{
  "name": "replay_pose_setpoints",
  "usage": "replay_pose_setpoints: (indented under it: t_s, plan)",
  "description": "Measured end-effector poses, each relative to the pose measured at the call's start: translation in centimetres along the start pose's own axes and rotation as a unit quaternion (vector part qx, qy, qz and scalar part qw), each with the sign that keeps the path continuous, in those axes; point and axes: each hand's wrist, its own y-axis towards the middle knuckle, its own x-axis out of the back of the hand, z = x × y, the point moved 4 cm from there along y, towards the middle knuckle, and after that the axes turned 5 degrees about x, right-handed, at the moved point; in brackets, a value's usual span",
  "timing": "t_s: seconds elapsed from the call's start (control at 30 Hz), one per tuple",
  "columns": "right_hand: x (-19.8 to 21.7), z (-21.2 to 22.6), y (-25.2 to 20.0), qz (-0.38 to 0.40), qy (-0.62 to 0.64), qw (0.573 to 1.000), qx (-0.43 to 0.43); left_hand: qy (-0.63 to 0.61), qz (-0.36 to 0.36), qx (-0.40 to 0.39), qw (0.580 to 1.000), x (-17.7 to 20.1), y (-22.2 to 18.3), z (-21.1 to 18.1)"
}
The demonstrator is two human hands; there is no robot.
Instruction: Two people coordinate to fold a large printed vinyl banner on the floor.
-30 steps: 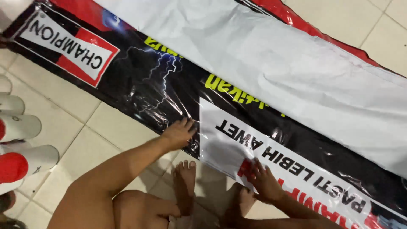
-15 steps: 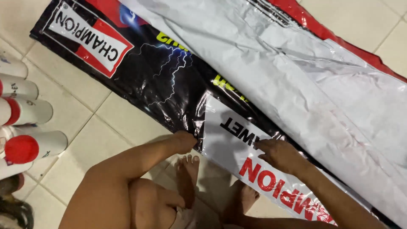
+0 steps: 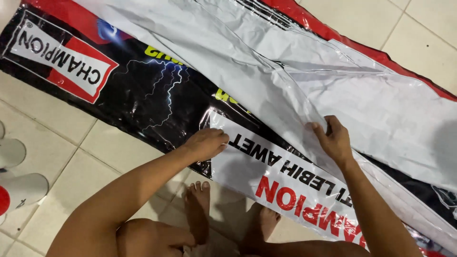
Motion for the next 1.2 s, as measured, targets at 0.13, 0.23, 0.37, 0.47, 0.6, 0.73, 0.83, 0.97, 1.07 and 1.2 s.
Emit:
replay_pose_setpoints:
  t_s: [0.13,0.23,0.37,0.47,0.6,0.73,0.83,0.97,1.07,1.2]
  plan:
    - [1.0,4.7,-5.1,-0.048,-0.04,0.964,0.259,0.089,-0.263,-0.175,0.944,6.0,3.6,-7.5]
    - [1.5,7.5,-9.0,0.037,-0.028,0.931,0.362,0.122,-0.317,-0.246,0.908,12.7,3.7,-12.6]
    - [3.6,11.2,-9.1,0.127,0.012,0.923,0.362,0.209,-0.406,-0.293,0.84,6.2,11.0,-8.1]
    - [3.2,11.8,-3.2,0.248,0.016,0.938,0.243,0.301,-0.385,-0.208,0.847,8.6,8.1,-9.4]
    - [1.3,16.8,7.5,0.182,0.103,0.93,0.304,0.33,-0.359,-0.204,0.849,10.1,5.0,-12.0]
    - [0.7,15.8,23.5,-0.019,-0.019,0.934,0.357,0.297,-0.295,-0.141,0.897,8.3,2.5,-12.5]
    - [3.6,14.6,26.8,-0.19,0.136,0.943,0.238,0.316,0.111,-0.117,0.935,1.1,-1.9,-14.3]
    - [7.4,19.3,19.3,-0.031,0.038,0.98,0.192,0.271,0.177,-0.076,0.943,-10.7,-4.7,-6.7]
    - [3.3,17.7,10.4,0.013,0.036,0.943,0.33,0.184,0.049,-0.091,0.978,-14.9,-6.8,-4.8]
    - [-5.1,15.1,-4.9,0.255,-0.083,0.916,0.297,0.225,0.261,-0.062,0.937,-17.8,-6.6,-1.7]
